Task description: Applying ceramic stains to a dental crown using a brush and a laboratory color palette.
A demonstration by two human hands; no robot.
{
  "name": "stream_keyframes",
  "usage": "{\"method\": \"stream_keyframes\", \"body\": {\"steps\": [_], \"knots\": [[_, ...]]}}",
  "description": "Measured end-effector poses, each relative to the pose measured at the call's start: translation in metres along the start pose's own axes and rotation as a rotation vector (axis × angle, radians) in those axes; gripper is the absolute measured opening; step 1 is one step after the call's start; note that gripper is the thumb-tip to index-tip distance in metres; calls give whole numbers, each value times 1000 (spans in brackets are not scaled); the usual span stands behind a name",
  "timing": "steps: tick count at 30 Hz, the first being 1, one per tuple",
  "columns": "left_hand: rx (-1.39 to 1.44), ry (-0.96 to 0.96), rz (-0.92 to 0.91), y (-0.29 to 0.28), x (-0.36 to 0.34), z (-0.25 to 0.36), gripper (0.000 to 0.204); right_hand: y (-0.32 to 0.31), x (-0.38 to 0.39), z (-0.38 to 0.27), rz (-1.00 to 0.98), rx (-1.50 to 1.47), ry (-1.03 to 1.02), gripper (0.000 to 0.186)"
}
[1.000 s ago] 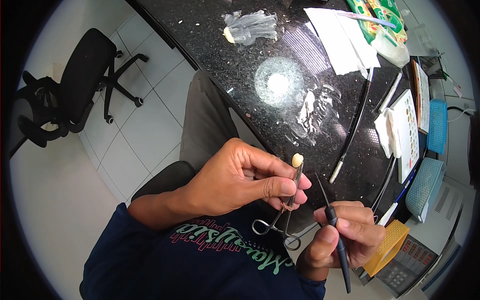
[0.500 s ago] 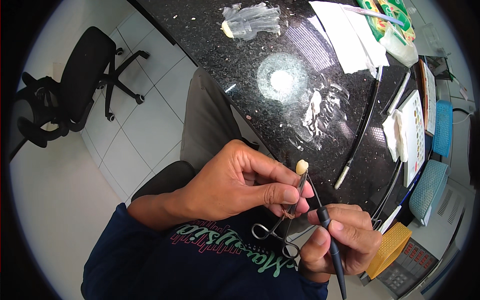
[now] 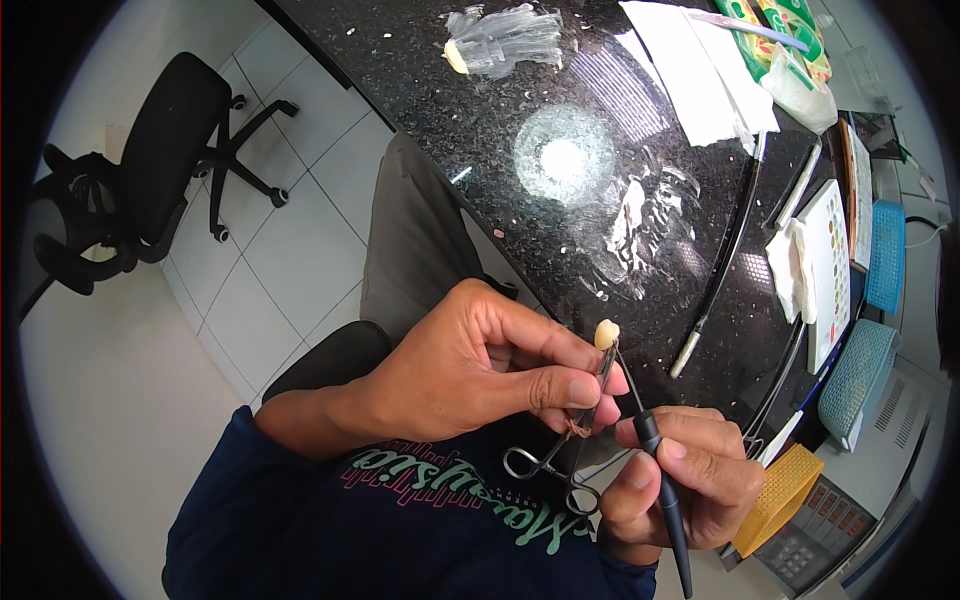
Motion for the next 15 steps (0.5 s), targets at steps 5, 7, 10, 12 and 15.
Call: {"method": "stream_keyframes", "body": {"steps": [5,7,10,12,15], "knots": [[-1,8,-3,0,0,0,17,-2,2,-1,27,20,4,21],[-4,-10,2,1,1,0,17,-2,3,-3,11,-13,-30,20],[45,-27,19,1,1,-1,15,-5,2,-1,44,-17,6,20],[40,-18,19,0,0,-1,14,-4,1,0,58,-2,11,20],[38,-11,20,0,0,-1,13,-4,1,1,69,13,19,20]]}}
Point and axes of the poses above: each hand's wrist, its own x-axis away from the middle knuckle, its own y-axis out of the palm, z = x × y, the point moved 10 cm from there along -x, towards the middle knuckle
